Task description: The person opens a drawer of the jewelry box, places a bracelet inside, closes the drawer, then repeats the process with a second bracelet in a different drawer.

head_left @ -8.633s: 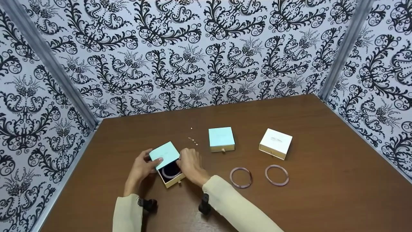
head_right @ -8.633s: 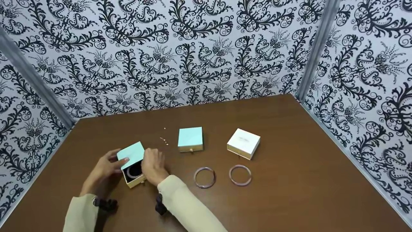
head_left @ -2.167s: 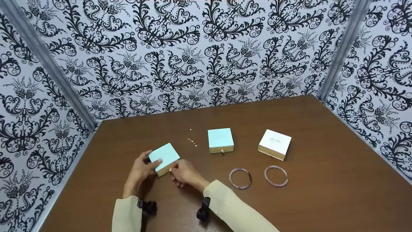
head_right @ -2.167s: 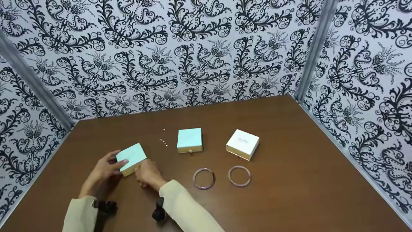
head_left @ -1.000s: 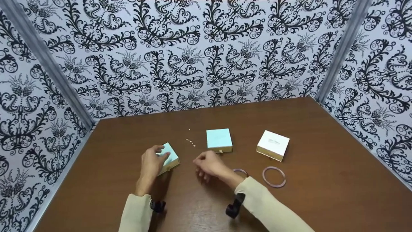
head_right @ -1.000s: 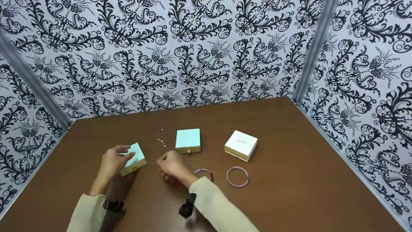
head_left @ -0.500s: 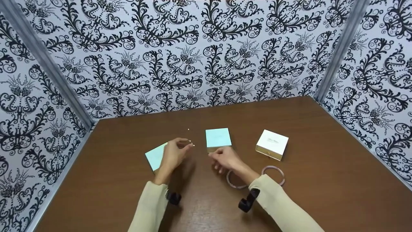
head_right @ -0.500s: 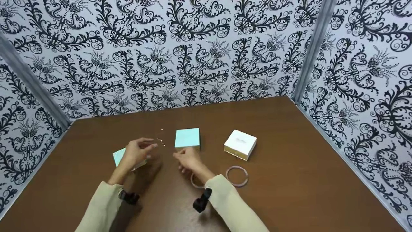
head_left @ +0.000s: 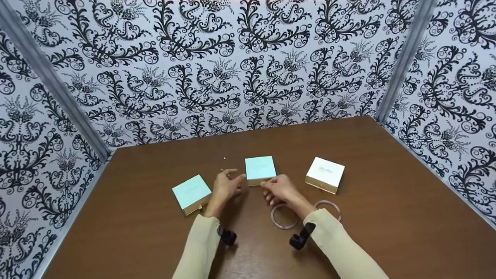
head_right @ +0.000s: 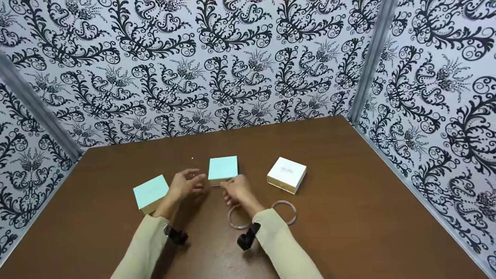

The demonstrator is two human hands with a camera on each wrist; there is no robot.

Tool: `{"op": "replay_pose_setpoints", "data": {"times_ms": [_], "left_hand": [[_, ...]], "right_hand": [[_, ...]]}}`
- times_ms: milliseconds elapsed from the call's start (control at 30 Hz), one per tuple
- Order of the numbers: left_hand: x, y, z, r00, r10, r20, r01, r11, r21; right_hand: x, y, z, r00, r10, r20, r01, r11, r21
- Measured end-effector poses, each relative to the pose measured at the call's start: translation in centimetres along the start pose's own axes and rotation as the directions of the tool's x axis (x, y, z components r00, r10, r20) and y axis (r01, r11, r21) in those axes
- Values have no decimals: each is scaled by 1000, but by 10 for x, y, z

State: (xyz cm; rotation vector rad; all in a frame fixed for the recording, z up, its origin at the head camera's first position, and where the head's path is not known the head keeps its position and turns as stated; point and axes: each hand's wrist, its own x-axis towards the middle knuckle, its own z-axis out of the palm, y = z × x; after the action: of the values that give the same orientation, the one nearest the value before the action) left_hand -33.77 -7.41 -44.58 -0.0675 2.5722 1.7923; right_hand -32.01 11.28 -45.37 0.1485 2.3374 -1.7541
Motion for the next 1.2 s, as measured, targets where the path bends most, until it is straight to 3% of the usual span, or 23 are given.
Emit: {"op": "replay_pose_setpoints", "data": {"times_ms": [300, 400, 500, 633, 933, 1200], "left_hand": [[10, -1, 20, 999, 37, -8, -37, 999, 19], [16, 0, 24, 995, 97, -3, -96, 993, 67], [23, 0, 24, 984, 176, 24, -178, 973, 146], [29, -1, 23, 969, 232, 82, -245, 948, 206], [30, -6, 19, 956, 264, 126, -282, 945, 167], [28, -3, 20, 966, 232, 117, -252, 946, 205]], "right_hand": [[5, 2, -1, 999, 53, 0, -53, 999, -9], [7, 2, 0, 999, 53, -8, -53, 998, -21], [9, 1, 1, 998, 53, -17, -53, 998, -26], [11, 1, 2, 998, 59, -27, -59, 998, -17], [15, 3, 4, 998, 53, -43, -53, 999, -4], [17, 8, 4, 996, 43, -82, -42, 999, 5]]}}
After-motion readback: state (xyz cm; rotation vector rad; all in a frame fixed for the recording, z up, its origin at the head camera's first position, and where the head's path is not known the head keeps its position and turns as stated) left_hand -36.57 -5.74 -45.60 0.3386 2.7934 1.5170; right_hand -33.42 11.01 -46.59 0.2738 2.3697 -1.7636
